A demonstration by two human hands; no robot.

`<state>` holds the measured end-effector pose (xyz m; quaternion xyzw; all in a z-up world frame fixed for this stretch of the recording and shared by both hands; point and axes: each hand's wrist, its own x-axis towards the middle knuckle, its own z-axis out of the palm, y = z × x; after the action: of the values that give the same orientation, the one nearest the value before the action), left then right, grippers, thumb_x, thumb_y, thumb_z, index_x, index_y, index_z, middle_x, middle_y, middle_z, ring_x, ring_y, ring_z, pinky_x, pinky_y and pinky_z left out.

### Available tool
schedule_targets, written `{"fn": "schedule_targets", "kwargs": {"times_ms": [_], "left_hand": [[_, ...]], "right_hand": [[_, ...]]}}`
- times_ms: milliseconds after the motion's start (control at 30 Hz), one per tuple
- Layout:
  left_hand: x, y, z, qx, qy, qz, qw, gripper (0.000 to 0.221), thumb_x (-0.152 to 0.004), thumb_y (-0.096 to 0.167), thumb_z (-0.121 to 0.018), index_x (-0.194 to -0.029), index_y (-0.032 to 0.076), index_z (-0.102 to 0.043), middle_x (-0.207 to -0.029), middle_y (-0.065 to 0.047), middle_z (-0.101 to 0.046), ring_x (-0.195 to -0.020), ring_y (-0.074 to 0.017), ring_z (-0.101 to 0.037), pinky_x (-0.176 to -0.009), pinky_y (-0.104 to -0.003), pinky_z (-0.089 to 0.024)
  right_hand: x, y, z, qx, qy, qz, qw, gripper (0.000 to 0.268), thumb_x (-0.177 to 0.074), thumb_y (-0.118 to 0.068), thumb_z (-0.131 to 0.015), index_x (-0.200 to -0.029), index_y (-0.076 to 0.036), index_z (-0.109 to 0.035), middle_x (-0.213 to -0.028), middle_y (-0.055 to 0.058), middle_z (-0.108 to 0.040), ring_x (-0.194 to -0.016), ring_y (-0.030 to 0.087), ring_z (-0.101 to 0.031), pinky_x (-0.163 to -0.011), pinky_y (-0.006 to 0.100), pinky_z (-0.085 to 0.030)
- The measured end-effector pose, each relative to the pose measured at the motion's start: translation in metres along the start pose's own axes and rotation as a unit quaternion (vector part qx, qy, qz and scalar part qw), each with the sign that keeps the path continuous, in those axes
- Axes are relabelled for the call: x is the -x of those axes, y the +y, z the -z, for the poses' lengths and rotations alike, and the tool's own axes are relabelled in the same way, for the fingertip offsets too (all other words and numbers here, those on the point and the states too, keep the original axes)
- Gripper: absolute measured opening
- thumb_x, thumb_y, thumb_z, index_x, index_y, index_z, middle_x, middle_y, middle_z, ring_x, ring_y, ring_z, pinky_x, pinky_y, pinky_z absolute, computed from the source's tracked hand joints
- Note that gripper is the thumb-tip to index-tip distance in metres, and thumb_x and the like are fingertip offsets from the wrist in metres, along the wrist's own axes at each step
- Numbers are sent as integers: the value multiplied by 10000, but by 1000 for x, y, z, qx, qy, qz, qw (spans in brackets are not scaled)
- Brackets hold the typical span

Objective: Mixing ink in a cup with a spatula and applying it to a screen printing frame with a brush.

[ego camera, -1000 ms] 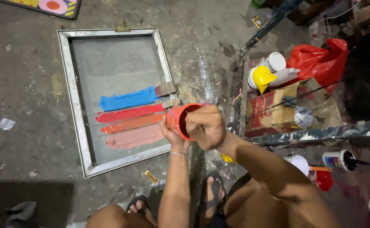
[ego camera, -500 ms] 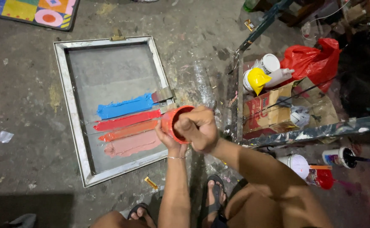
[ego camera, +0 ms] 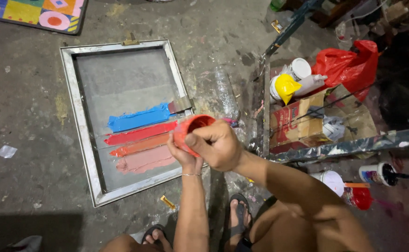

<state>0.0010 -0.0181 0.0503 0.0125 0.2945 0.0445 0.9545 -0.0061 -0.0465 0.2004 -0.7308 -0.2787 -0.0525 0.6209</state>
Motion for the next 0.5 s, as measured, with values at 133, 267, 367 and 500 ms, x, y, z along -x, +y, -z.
{"fn": "schedule_targets", "kwargs": {"times_ms": [133, 267, 367, 500], "left_hand": [[8, -8, -2, 5, -34, 27, 999, 386, -906, 463, -622, -985, 106, -745, -971, -110, -775, -872, -233, -728, -880, -381, -587], [-60, -15, 69, 20, -32, 40, 998, 459, -886, 550, -608, -1003, 133, -762, -1016, -131, -777, -894, -285, -738, -896, -428, -593], [-30, -2, 33, 2, -29, 15, 999, 441, -854, 557, -639, -1017, 172, -778, -994, -100, -786, -891, -258, -751, -919, -419, -597], [-59, -30, 81, -6, -51, 31, 998, 413, -895, 505, -630, -967, 124, -771, -961, -110, -783, -873, -248, -730, -901, -400, -579]], "right_hand": [[-17, 1, 13, 79, 1, 103, 992, 559, -995, -316, -676, -491, -151, -498, -378, 29, -369, -317, 168, -322, -345, 249, -304], [3, 11, 3, -51, 28, -4, 998, 586, -1047, -346, -566, -495, -151, -548, -373, -50, -414, -376, 62, -339, -366, 199, -312], [1, 4, 7, 7, -33, -43, 998, 493, -984, -210, -660, -505, -127, -576, -350, -30, -504, -362, 53, -405, -354, 204, -316], [-18, -10, 2, 59, 4, 71, 996, 482, -1006, -264, -658, -551, -120, -590, -385, 31, -404, -393, 92, -347, -359, 244, -324]]}}
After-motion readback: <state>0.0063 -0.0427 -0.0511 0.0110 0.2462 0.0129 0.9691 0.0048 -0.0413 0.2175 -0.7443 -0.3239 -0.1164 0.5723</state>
